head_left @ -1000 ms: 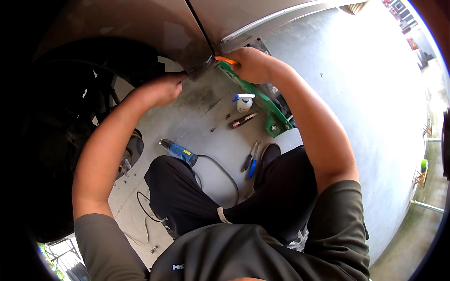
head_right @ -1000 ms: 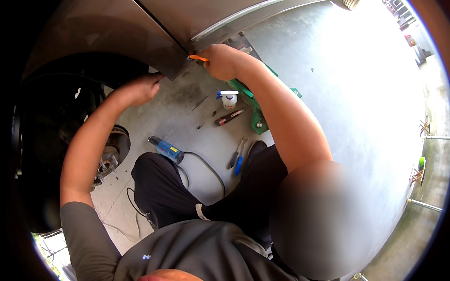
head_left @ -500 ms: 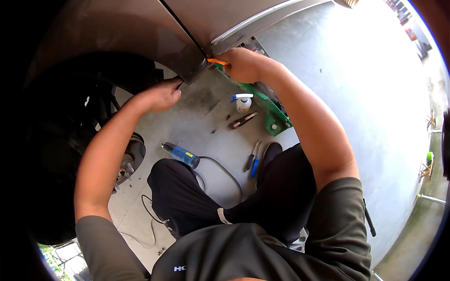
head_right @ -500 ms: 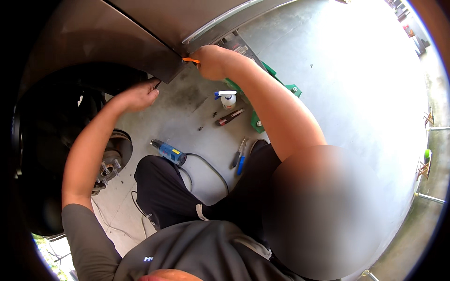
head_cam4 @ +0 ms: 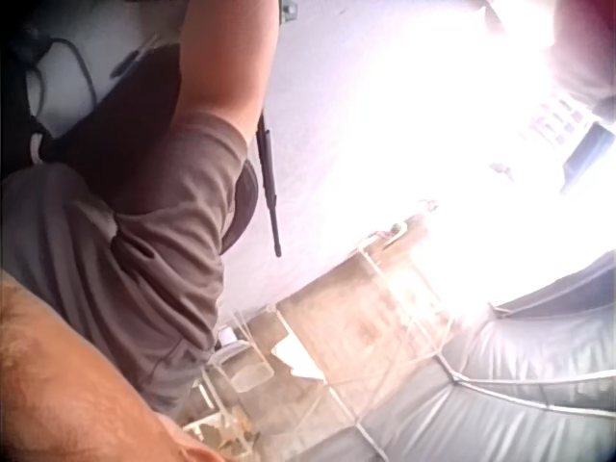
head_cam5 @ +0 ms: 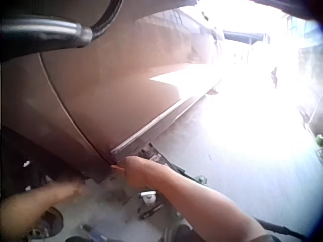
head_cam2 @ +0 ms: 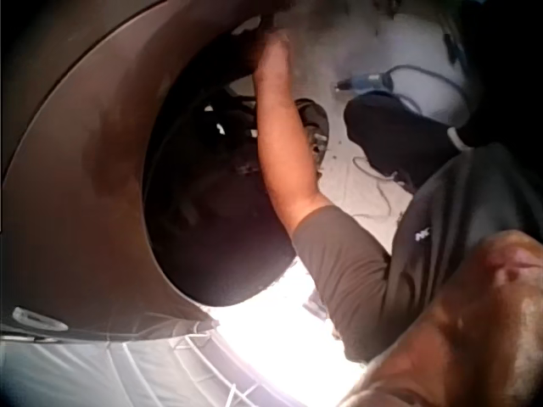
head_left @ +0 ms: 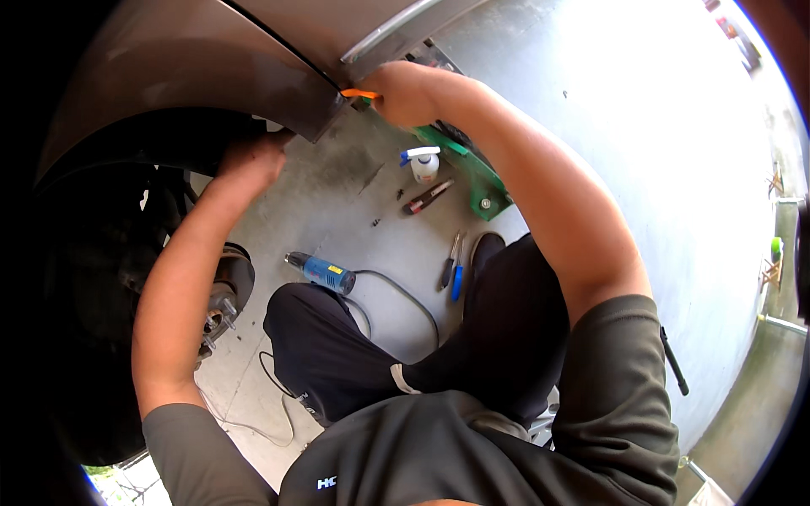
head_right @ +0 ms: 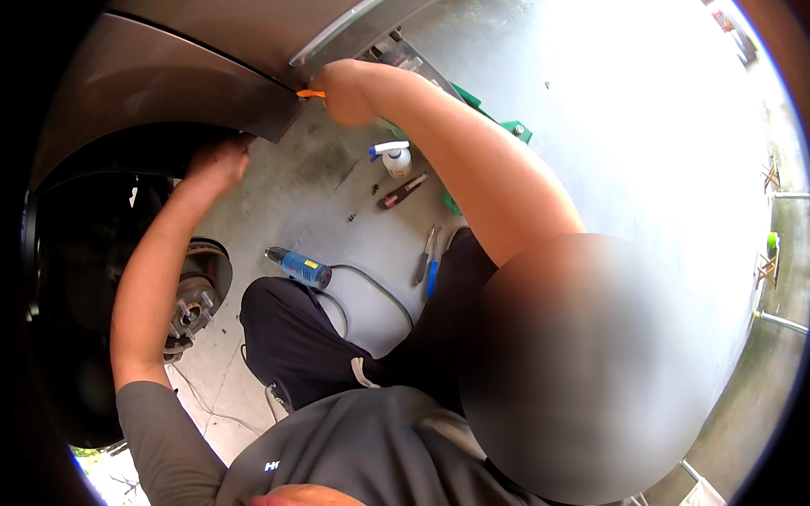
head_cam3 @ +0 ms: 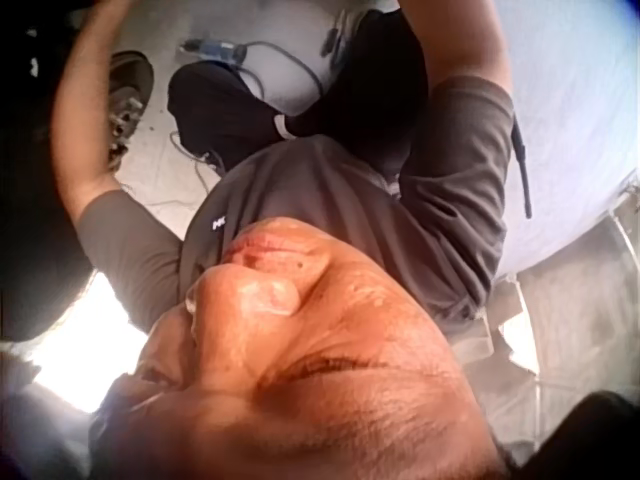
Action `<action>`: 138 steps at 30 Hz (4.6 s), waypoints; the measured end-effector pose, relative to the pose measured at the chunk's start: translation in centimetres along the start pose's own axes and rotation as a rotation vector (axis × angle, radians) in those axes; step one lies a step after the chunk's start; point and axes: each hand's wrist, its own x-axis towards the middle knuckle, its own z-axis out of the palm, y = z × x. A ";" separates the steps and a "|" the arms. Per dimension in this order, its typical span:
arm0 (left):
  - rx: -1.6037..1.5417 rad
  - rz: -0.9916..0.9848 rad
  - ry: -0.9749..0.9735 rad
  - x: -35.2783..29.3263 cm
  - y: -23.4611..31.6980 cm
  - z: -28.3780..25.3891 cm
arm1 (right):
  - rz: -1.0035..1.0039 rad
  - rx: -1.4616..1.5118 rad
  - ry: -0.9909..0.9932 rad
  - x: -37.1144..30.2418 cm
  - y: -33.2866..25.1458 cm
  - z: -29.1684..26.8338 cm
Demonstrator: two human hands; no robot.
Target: The person uses a prying tool to separate a car panel, then uses a socket wrench to remove fasteners from behind the panel.
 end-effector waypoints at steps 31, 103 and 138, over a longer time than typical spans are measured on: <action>0.035 0.213 0.194 0.4 -1.8 3.0 | -0.085 -0.117 -0.044 1.8 0.3 0.4; -0.177 -0.018 -0.117 1.0 2.9 0.0 | 0.003 -0.037 -0.065 0.4 1.3 -0.1; -0.154 -0.015 -0.028 0.6 1.7 0.3 | 0.087 0.114 -0.037 -0.4 0.3 -0.2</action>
